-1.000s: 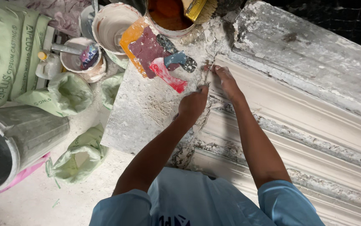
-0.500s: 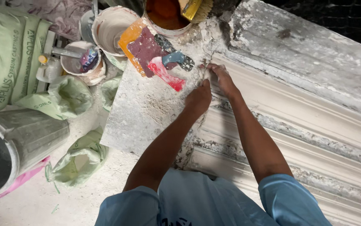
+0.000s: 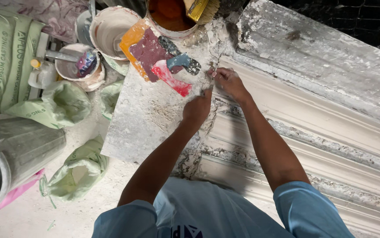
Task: The person uses a small metal scraper to remove dried plaster residue from the grooves and edges of several long white molded plaster pieces. They work along the length of each piece, scraping away debris and occasionally wiping the surface with their hand.
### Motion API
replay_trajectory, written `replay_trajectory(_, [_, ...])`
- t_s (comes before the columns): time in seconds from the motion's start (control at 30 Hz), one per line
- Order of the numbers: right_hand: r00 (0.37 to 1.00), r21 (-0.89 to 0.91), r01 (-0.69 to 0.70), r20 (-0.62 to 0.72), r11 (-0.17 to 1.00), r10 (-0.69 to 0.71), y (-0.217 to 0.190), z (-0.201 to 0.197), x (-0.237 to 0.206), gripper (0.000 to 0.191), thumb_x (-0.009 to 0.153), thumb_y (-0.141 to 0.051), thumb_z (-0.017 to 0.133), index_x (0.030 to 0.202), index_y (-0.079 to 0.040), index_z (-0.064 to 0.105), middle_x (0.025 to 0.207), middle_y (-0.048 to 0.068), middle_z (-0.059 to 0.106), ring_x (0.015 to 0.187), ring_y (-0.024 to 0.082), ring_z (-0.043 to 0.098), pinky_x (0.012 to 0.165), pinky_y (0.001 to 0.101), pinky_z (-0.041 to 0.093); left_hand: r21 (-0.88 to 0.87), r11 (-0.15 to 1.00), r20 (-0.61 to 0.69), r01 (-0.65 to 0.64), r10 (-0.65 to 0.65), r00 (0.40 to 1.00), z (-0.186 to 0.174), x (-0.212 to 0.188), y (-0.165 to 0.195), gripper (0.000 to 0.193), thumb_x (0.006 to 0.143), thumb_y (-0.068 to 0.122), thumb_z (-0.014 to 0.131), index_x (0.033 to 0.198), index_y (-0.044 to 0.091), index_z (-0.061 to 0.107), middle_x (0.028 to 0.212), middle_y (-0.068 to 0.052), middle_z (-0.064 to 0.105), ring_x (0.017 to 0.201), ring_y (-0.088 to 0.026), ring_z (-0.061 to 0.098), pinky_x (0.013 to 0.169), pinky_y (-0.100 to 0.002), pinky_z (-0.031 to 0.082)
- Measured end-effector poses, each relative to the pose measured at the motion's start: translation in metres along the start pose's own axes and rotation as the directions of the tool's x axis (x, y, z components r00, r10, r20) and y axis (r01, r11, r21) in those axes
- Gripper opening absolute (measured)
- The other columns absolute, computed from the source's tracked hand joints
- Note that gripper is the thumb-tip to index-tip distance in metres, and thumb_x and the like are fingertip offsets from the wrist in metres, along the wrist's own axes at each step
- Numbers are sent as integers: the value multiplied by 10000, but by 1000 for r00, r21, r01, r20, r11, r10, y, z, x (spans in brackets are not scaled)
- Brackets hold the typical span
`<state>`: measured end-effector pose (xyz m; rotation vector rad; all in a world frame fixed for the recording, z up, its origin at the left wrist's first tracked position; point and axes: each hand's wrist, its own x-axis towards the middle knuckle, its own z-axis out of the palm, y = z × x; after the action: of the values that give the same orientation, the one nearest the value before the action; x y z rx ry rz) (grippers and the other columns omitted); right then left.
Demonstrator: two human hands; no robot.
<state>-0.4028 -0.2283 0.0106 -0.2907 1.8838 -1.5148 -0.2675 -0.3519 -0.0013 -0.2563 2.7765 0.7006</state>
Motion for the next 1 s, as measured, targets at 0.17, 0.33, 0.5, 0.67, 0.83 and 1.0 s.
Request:
replay_trajectory(0.17, [1000,108,11,-12,994,-10,15,-4,-1,226,1073,-230,614,1084,-36,730,1034,12,749,931,80,613,881,256,495,112,991,-17,-74,76,997,-4,2,1,212,1041,164,463,1200,28,431,801,-195,717,675,-359,743,546,-467,600])
replay_trajectory(0.33, [983,36,184,-14,982,-184,45,-14,3,203,1090,-170,583,1063,-27,725,1060,41,719,1003,111,624,961,280,490,108,990,47,-85,80,996,-10,8,-4,244,988,158,490,1187,33,424,775,-189,716,653,-364,739,527,-463,600])
replay_trajectory(0.5, [991,57,130,-24,990,-128,49,-15,1,193,1075,-188,596,1066,-43,722,1083,44,709,1009,126,625,963,295,499,112,989,126,-92,78,989,-18,12,-5,242,1028,164,470,1232,45,417,764,-182,722,656,-361,743,536,-476,600])
replay_trajectory(0.67, [1000,103,-26,-15,994,28,29,-12,3,306,1059,-345,597,1097,-69,723,1090,49,718,1010,155,612,938,324,491,71,997,108,-38,30,994,-16,12,4,227,1029,166,464,1215,45,417,787,-188,729,684,-363,750,557,-477,604])
replay_trajectory(0.83, [992,186,-82,-76,979,97,20,-8,9,362,1040,-376,569,1243,-92,663,1248,30,669,1250,165,545,1113,316,353,-54,998,101,39,-34,994,-9,16,20,176,1025,147,441,1185,77,426,900,-210,739,802,-394,753,673,-527,605])
replay_trajectory(1.0, [992,306,-32,-107,951,68,18,-3,9,384,1077,-345,495,1247,-40,655,1316,65,648,1317,194,523,1186,325,315,-124,990,121,69,-53,991,-14,27,21,194,1013,138,435,1198,81,417,998,-235,735,889,-427,741,738,-565,591])
